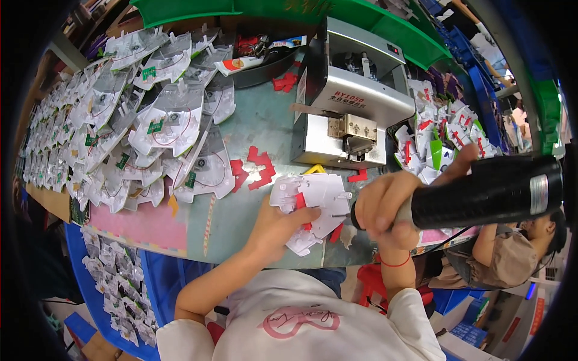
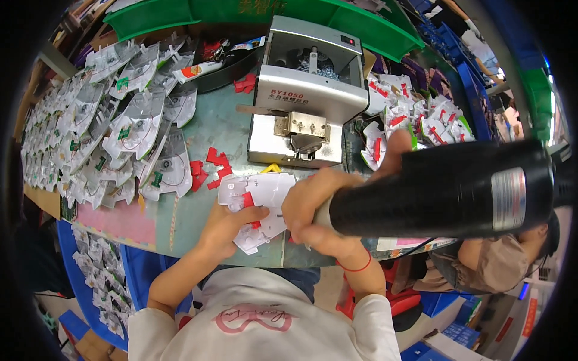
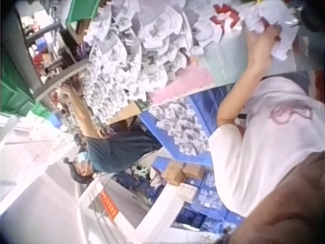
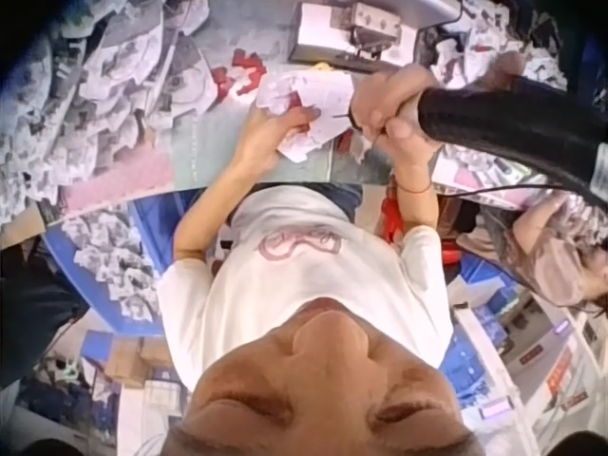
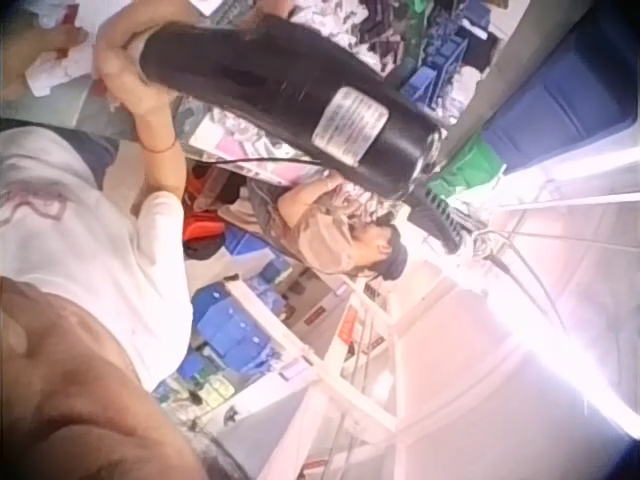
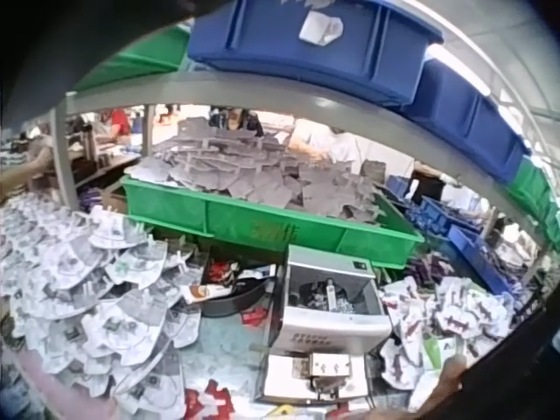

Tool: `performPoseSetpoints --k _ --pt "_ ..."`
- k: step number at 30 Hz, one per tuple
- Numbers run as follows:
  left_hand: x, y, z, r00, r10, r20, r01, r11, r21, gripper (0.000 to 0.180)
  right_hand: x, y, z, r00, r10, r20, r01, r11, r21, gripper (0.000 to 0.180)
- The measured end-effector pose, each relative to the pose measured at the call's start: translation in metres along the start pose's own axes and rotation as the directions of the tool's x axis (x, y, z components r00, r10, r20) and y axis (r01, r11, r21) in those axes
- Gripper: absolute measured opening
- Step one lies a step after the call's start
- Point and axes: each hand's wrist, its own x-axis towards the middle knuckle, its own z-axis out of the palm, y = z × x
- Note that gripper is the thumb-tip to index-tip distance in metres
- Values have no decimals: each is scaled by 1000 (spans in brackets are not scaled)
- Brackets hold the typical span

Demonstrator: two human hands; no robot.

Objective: The person assembles toy components by inserting small plastic parts into plastic casings, attaching cover plates, and fastening the pieces together using an electric screwdriver.

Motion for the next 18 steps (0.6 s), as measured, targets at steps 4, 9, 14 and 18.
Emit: performPoseSetpoints --k 4,9,14,18 --pt "-2 4 1 999 -29 -32 29 1000 -1 34 -4 0 4 999 16 40 -16 1000 6 16" --pt "-3 2 0 999 -29 20 29 1000 -8 34 -7 0 9 995 26 93 -27 1000 9 15" --pt "-2 7 3 997 -53 55 53 999 2 36 -8 -1 11 990 35 137 -35 999 -1 15" --pt "-2 7 4 998 -38 47 37 999 18 35 -10 0 13 984 37 172 -38 999 -2 15"
